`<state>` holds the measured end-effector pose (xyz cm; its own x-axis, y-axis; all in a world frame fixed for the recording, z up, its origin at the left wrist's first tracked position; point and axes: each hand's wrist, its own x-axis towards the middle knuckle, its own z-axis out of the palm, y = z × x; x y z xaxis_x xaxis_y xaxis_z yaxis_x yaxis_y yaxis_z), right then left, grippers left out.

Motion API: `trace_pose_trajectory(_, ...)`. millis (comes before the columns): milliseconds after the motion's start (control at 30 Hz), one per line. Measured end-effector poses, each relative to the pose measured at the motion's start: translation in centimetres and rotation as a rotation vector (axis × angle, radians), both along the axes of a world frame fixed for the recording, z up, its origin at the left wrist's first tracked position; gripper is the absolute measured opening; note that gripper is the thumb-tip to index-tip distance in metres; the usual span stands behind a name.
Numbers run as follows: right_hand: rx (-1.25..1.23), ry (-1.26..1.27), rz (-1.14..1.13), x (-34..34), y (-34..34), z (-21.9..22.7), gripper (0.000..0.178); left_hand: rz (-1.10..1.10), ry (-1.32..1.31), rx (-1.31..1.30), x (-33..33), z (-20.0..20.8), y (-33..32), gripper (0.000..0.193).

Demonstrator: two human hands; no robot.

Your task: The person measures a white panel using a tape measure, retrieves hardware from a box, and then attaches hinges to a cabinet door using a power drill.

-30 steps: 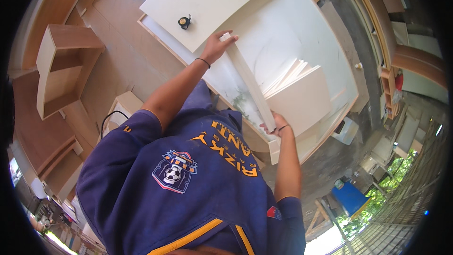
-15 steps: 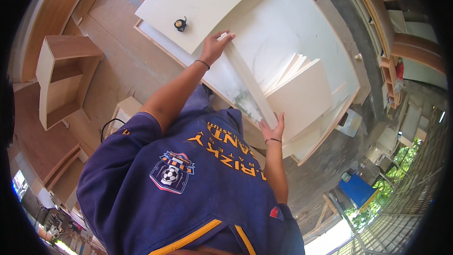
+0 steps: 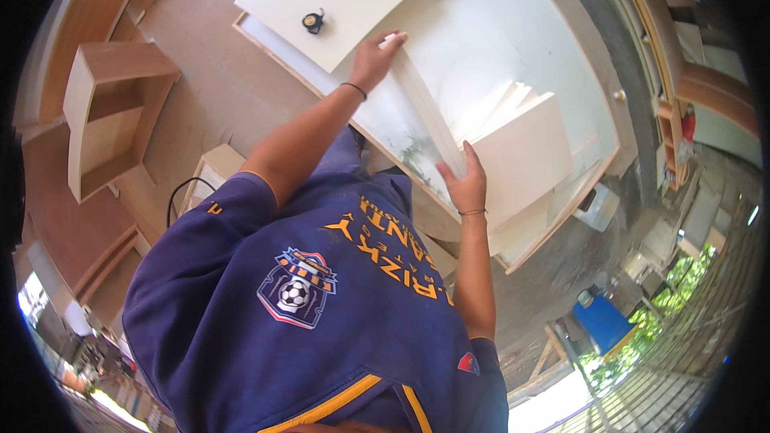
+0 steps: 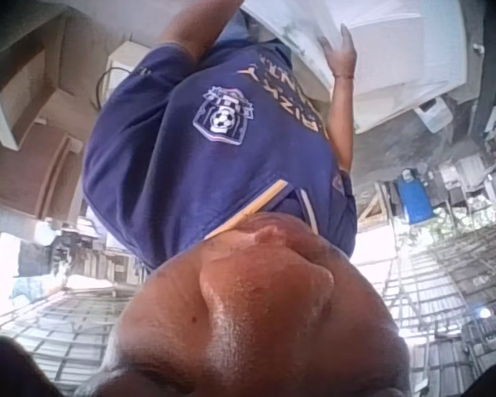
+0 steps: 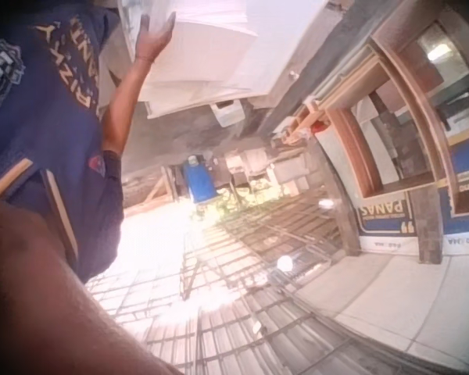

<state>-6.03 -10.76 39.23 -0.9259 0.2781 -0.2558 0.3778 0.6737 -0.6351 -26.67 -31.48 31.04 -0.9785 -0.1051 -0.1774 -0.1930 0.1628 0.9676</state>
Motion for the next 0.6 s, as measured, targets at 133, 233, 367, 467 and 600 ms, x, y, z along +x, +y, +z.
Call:
trace_pose_trajectory(133, 0.058, -0.143, 0.292, -3.2, -2.1, 0.3, 0.083, 0.176, 0.065, 0.001, 3.5, 1.1, 1.6, 0.064)
trace_pose_trajectory(233, 0.000, -0.224, 0.340, -2.7, -2.7, 0.1, 0.089, 0.238, 0.042, 0.017, 4.4, 1.7, 1.2, 0.062)
trace_pose_trajectory(367, 0.095, -0.263, 0.370, -2.3, -3.3, 0.0, 0.071, 0.311, 0.175, -0.080, 5.0, 1.2, 0.7, 0.048)
trace_pose_trajectory(467, 0.119, -0.269, 0.366, -2.1, -2.7, 0.3, 0.066, 0.323, 0.141, -0.015, 5.8, 1.6, 0.7, 0.047)
trace_pose_trajectory(600, 0.175, -0.246, 0.407, -2.2, -2.2, 0.0, 0.059, 0.299, 0.118, -0.099, 6.2, 1.5, 0.4, 0.047)
